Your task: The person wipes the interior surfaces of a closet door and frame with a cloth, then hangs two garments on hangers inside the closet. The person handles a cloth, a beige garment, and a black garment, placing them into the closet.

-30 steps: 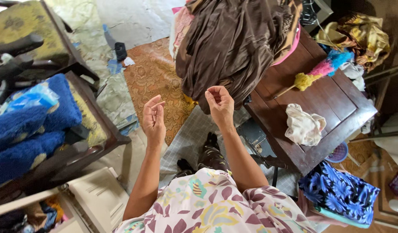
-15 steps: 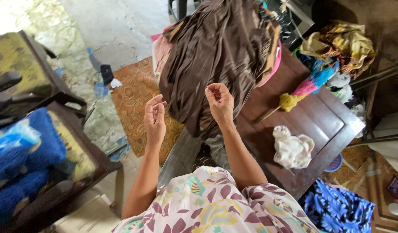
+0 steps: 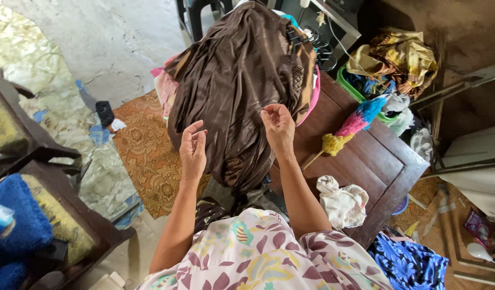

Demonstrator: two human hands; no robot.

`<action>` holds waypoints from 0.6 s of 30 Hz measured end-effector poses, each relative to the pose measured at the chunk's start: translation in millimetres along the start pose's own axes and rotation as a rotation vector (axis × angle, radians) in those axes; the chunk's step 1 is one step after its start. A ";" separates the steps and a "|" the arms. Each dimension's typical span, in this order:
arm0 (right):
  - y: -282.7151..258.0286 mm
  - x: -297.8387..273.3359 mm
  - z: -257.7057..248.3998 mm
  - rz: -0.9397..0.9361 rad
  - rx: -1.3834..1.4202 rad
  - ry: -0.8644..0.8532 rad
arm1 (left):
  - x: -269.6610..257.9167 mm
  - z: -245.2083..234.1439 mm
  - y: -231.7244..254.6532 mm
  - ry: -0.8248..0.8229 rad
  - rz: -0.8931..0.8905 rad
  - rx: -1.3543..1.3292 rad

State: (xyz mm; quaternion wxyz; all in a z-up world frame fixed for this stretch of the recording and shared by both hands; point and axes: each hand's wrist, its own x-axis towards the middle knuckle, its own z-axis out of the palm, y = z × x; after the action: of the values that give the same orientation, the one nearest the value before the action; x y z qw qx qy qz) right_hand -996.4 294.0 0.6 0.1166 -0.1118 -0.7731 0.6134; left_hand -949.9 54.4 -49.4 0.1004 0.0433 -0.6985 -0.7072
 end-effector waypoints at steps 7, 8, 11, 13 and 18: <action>20.6 34.1 -15.7 -0.059 -0.048 0.128 | 48.8 23.5 -18.3 -0.064 0.020 0.115; 23.3 39.5 -18.1 -0.040 -0.067 0.140 | 57.3 27.6 -21.9 -0.085 -0.004 0.103; 29.0 54.3 -20.4 -0.062 -0.141 0.197 | 84.9 40.8 -30.0 -0.140 -0.043 0.098; 30.3 64.9 -18.3 -0.054 -0.185 0.226 | 106.0 49.2 -33.2 -0.167 -0.020 0.132; 36.4 92.7 -6.9 0.055 -0.181 0.288 | 165.3 64.2 -33.5 -0.272 0.097 0.229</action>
State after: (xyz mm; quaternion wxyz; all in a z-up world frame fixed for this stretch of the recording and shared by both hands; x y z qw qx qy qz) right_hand -1080.9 337.8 -29.4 0.1989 -0.2299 -0.7971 0.5218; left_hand -1126.9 83.9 -68.4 0.0333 -0.0755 -0.7828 -0.6167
